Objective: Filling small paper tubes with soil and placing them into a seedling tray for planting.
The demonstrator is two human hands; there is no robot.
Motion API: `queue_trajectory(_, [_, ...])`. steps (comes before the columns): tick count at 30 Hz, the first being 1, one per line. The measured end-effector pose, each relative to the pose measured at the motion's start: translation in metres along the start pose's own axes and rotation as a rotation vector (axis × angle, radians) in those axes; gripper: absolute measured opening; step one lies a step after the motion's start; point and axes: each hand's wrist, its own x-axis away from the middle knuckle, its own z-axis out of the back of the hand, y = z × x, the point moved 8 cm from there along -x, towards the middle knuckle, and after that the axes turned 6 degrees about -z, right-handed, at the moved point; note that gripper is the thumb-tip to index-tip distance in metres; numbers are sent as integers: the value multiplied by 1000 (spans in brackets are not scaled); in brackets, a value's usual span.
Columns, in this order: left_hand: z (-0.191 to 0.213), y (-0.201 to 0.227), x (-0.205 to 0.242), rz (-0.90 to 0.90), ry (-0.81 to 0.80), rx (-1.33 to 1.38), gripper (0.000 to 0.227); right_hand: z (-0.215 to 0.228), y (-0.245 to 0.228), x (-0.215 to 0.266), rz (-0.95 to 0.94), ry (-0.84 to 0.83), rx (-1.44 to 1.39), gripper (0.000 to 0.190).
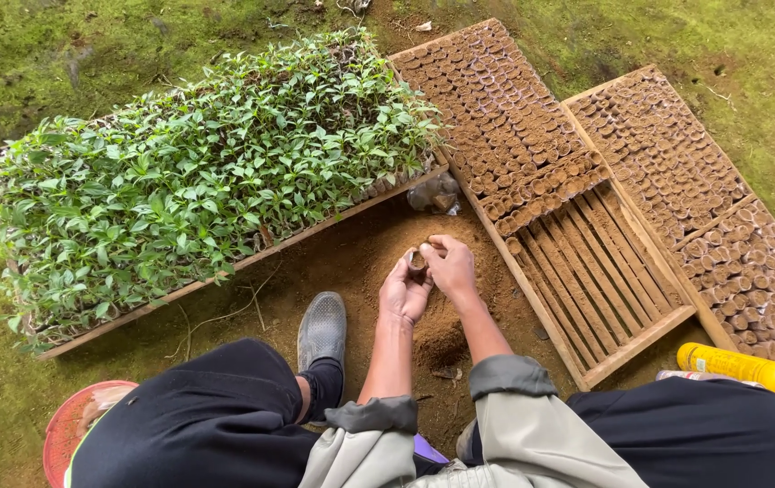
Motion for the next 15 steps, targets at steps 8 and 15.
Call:
queue_trajectory(8, [10, 4, -7, 15, 44, 230, 26, -76, 185, -39, 220, -16, 676, 40])
queue_trajectory(15, [5, 4, -8, 25, -15, 298, 30, -145, 268, -6, 313, -130, 1119, 53])
